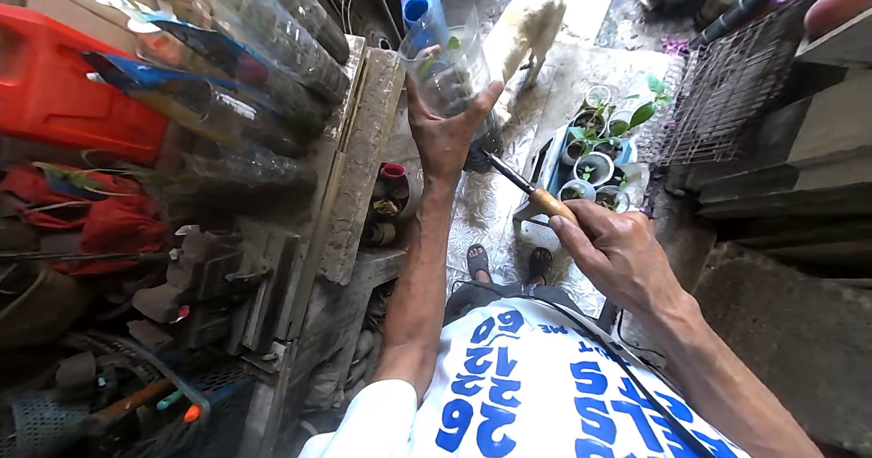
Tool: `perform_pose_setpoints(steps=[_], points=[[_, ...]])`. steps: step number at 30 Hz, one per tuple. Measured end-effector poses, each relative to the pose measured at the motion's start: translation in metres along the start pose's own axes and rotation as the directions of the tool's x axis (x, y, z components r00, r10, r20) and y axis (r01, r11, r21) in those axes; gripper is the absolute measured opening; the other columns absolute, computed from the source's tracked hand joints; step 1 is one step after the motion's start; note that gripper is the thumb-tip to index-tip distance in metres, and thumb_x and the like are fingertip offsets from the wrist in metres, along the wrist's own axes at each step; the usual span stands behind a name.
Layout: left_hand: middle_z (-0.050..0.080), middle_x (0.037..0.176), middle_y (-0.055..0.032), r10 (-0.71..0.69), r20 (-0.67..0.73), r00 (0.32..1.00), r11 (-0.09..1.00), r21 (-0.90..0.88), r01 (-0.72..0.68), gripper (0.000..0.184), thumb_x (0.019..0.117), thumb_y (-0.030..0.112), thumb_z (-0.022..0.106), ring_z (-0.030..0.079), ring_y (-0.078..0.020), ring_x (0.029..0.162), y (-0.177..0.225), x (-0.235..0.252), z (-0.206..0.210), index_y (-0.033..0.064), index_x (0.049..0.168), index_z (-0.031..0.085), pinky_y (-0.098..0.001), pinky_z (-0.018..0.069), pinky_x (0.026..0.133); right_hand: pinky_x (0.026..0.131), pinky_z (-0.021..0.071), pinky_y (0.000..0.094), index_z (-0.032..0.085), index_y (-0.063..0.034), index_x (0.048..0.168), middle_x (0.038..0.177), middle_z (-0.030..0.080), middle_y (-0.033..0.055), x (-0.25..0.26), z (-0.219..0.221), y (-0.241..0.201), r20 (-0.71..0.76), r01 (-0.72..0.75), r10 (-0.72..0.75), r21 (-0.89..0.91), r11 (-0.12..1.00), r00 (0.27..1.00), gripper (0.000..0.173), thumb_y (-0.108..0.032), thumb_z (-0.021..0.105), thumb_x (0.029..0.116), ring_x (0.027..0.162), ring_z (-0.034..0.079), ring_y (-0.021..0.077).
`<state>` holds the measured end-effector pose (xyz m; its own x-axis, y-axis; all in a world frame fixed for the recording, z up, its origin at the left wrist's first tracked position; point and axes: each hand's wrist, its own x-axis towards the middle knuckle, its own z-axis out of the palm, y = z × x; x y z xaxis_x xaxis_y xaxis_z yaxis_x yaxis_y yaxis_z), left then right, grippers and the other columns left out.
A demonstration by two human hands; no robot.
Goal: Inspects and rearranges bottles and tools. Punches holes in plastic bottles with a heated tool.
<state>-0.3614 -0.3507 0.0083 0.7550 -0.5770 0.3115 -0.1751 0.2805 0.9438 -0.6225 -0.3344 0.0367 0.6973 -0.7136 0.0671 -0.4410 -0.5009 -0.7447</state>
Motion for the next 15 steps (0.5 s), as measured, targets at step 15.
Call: perform_pose_setpoints(steps=[15], points=[[0.065, 0.121, -0.0188, -0.046, 0.031, 0.998, 0.999, -0.028, 0.046, 0.091, 0.0688, 0.015, 0.094, 0.067, -0.0236, 0.111, -0.0041, -0.0029, -0.0011, -0.0071, 0.141, 0.042, -0.0389, 0.0587, 0.098, 0.044, 0.0396, 0.03, 0.071, -0.0137, 0.102, 0.059, 0.051, -0.0064, -0.0009, 0.004, 0.0036, 0.021, -0.014, 0.014, 0.045, 0.999, 1.0, 0.032, -0.037, 0.049, 0.1053, 0.048, 0.047, 0.0066]])
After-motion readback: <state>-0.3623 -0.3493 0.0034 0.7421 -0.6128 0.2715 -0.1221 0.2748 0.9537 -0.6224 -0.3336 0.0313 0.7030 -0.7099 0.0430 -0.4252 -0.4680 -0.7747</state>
